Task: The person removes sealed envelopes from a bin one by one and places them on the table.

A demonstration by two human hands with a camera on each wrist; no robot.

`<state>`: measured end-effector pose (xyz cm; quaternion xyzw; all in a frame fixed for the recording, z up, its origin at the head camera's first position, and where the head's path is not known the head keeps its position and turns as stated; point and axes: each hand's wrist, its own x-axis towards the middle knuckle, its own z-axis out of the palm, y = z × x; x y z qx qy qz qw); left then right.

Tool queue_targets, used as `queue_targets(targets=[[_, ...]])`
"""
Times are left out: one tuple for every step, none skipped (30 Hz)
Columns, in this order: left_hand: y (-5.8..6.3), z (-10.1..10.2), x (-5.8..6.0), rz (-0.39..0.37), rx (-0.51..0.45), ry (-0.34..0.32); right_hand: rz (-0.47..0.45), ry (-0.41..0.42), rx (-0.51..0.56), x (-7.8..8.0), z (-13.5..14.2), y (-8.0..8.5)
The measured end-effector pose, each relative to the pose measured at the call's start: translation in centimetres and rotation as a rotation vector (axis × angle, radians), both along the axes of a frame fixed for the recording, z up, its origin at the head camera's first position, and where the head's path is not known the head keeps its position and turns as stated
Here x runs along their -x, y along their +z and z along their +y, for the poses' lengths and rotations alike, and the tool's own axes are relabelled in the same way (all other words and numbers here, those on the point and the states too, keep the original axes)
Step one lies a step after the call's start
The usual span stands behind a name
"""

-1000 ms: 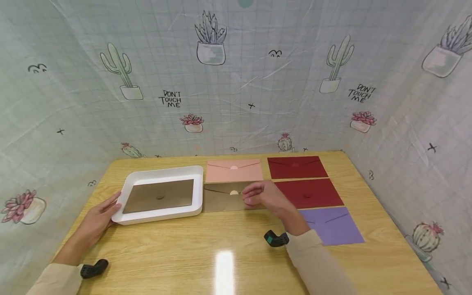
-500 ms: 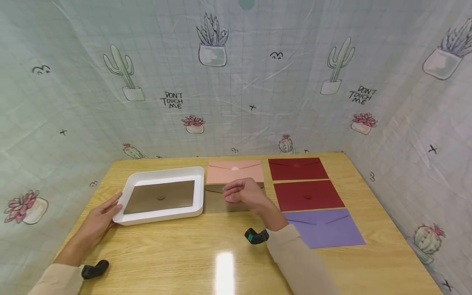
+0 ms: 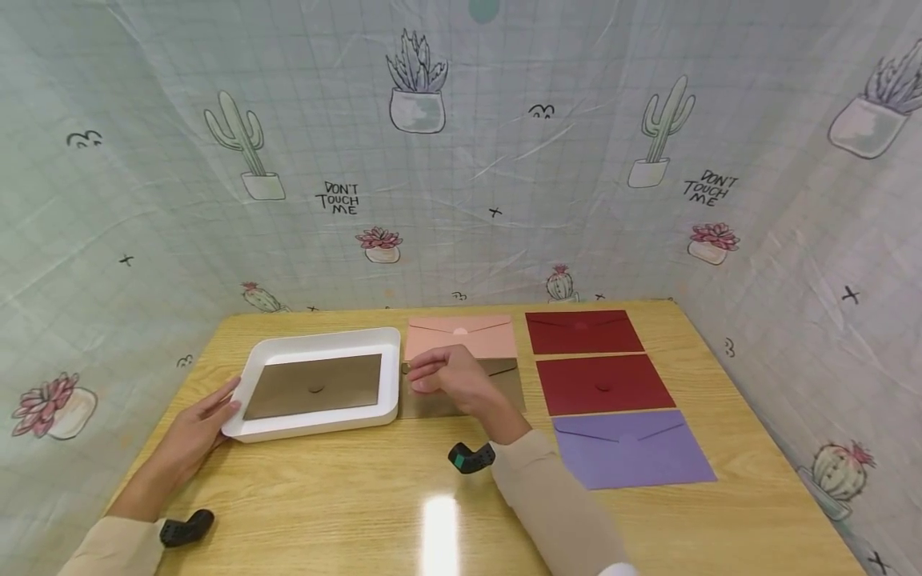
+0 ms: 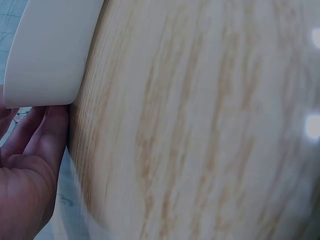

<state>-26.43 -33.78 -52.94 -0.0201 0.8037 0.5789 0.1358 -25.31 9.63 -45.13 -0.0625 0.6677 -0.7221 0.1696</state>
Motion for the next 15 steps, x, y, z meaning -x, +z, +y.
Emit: queue_targets(targets=[[0.0, 0.0, 0.0, 0.001, 0.004, -0.001, -0.004, -0.003, -0.002, 0.1, -0.3, 0.0], [0.0, 0.0, 0.1, 0.001, 0.007, -0.001, -0.004, -0.005, -0.008, 0.2, -0.5, 0.0], [0.0, 0.0, 0.0, 0.001, 0.007, 0.0, -0.007, -0.007, -0.008, 0.3, -0.8, -0.1], [0.0, 0.0, 0.0, 0.001, 0.007, 0.001, -0.004, -0.008, -0.014, 0.4, -1.1, -0.1], [0.0, 0.1, 0.0, 0.001, 0.006, 0.003, -0.006, -0.012, -0.018, 0.5, -1.5, -0.1], [0.0, 0.1, 0.0, 0.001, 0.006, 0.005, -0.009, -0.013, -0.022, 0.6, -1.8, -0.1], [0.0, 0.1, 0.0, 0.002, 0.007, 0.006, -0.012, -0.017, -0.027, 0.7, -2.2, -0.1], [0.1, 0.1, 0.0, 0.003, 0.006, 0.007, -0.008, -0.019, -0.034, 0.8, -2.5, -0.1], [0.1, 0.1, -0.1, 0.004, 0.005, 0.007, -0.011, -0.022, -0.033, 0.9, -2.8, 0.0], [0.1, 0.1, -0.1, 0.005, 0.005, 0.007, -0.014, -0.025, -0.034, 1.0, -3.1, 0.0], [0.1, 0.2, 0.0, 0.006, 0.006, 0.005, -0.02, -0.03, -0.034, 1.1, -3.4, 0.0], [0.2, 0.2, -0.1, 0.005, 0.005, 0.005, -0.019, -0.034, -0.035, 1.2, -3.6, 0.0], [0.2, 0.2, 0.0, 0.006, 0.004, 0.004, -0.022, -0.039, -0.036, 1.3, -3.9, 0.0], [0.2, 0.1, 0.0, 0.005, 0.004, 0.004, -0.024, -0.046, -0.034, 1.4, -4.1, 0.1], [0.2, 0.1, 0.0, 0.003, 0.003, 0.003, -0.033, -0.055, -0.029, 1.5, -4.3, 0.1]])
